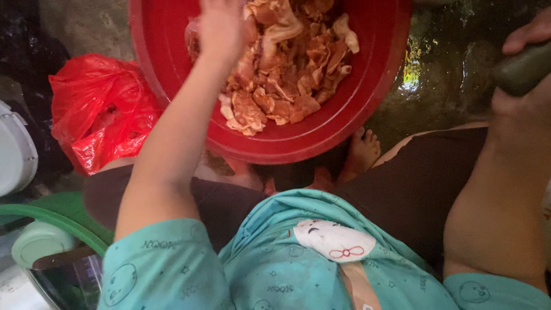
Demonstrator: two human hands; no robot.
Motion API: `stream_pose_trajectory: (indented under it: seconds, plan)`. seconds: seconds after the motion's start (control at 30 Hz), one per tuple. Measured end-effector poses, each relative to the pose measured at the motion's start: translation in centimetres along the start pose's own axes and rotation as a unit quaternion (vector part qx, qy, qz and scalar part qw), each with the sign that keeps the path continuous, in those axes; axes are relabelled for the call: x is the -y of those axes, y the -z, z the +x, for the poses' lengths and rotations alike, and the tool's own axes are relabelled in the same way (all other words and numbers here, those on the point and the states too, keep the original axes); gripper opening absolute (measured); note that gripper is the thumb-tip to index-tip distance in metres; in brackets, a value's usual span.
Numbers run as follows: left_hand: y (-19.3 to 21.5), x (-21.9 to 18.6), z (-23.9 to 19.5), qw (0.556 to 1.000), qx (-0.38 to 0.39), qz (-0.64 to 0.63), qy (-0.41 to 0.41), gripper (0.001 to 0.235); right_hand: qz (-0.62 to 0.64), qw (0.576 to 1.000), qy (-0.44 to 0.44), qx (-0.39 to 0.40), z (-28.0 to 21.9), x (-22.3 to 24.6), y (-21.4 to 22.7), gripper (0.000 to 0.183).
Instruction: The person is preparing raw meat by mixing it with a reddish substance in a red basin. They use their hands to mix the meat and a cleaver to chop and transfer pieces into a white bucket.
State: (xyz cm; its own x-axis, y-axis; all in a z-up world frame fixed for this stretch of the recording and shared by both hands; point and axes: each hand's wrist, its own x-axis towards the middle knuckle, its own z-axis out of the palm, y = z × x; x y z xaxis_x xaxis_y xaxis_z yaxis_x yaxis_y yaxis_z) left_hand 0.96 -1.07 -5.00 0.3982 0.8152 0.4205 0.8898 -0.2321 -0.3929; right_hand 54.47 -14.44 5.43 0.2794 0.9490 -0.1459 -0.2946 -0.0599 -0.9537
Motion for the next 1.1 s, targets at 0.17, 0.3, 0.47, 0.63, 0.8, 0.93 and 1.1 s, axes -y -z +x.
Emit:
stream_pose_trajectory:
  seconds: [0.17, 0.3, 0.47, 0.63, 0.8, 0.93, 1.1]
  plan:
    - [4.7, -9.7, -7.2, 0.794, 0.506, -0.230, -0.246, 0.020, 0.002, 1.000, 0.004, -0.005, -0.1, -0.1, -0.2, 0.031]
    - [4.1, -13.9, -13.6, 0.863, 0.369, -0.322, -0.122, 0.019, 0.001, 1.000, 0.006, -0.009, 0.0, 0.1, -0.2, 0.031]
    - [3.0, -14.7, -14.9, 0.888, 0.343, -0.300, -0.057, 0.014, 0.005, 1.000, 0.006, -0.015, -0.4, 0.1, -0.2, 0.031]
    - [4.7, -14.7, -12.7, 0.894, 0.353, -0.273, -0.038, 0.023, 0.007, 0.999, 0.019, -0.024, -0.8, 0.6, 0.1, 0.031]
    - [5.2, -11.2, -11.5, 0.819, 0.465, -0.335, 0.013, 0.044, 0.025, 0.999, 0.028, -0.026, -0.6, 0.9, -0.5, 0.031]
    - [4.4, -7.3, -10.1, 0.602, 0.542, -0.564, 0.161, 0.040, 0.041, 0.998, 0.035, -0.036, -1.0, 1.6, -1.0, 0.032]
    - [5.4, -3.0, -5.9, 0.351, 0.449, -0.778, 0.264, 0.036, 0.066, 0.996, 0.053, -0.038, -0.9, 3.1, -3.3, 0.032]
